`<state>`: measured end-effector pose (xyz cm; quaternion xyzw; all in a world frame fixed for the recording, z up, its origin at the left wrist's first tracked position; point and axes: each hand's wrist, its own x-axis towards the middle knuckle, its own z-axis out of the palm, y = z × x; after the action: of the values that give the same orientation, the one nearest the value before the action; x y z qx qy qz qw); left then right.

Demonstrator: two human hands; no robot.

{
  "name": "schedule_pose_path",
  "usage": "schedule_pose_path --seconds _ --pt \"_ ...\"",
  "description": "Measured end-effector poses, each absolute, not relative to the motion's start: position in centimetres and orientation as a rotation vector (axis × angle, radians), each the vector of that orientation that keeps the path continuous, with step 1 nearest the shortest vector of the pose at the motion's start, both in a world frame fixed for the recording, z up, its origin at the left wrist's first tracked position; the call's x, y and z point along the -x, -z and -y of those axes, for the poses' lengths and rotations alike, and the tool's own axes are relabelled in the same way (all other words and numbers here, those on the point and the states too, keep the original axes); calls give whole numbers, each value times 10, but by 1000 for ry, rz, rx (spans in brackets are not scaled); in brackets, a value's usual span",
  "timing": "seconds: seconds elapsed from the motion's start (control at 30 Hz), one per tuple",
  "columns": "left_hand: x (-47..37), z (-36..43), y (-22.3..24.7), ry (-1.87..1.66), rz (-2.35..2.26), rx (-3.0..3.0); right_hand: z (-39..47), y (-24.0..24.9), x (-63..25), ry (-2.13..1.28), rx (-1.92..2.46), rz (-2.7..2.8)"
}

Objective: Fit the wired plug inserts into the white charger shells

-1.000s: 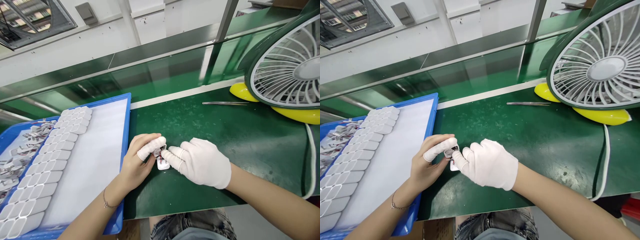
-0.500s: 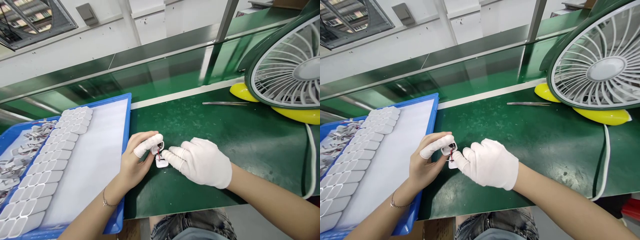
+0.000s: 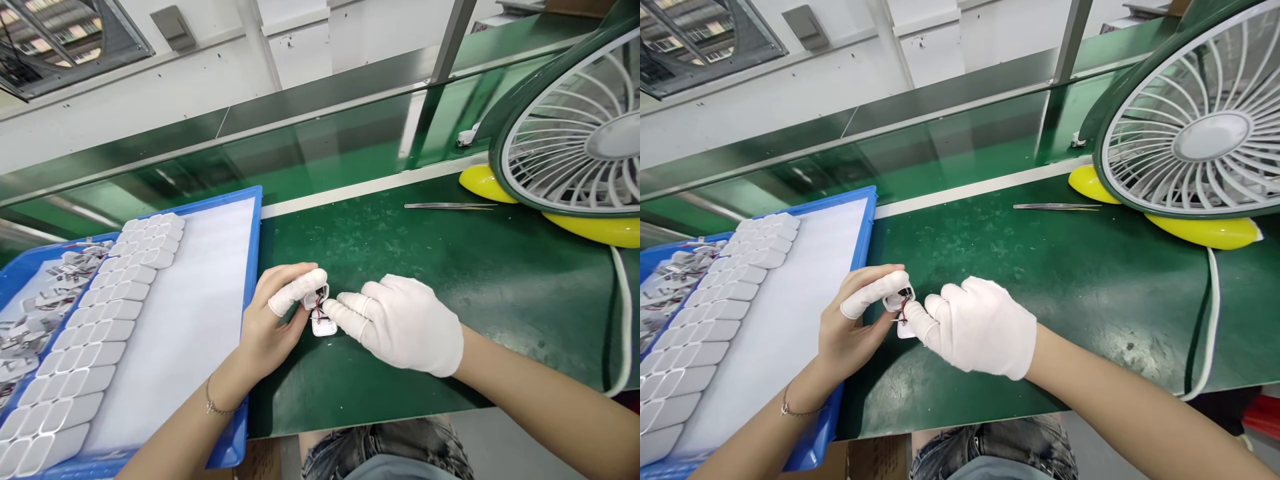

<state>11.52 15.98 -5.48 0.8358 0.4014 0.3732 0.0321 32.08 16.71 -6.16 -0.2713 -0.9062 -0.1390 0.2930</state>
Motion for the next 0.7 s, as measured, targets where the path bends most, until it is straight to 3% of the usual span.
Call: schedule_pose_path --seconds 0.7 --pt "-116 -160 54 -1126 -1243 -2575 -167 63 -321 364 704 2403"
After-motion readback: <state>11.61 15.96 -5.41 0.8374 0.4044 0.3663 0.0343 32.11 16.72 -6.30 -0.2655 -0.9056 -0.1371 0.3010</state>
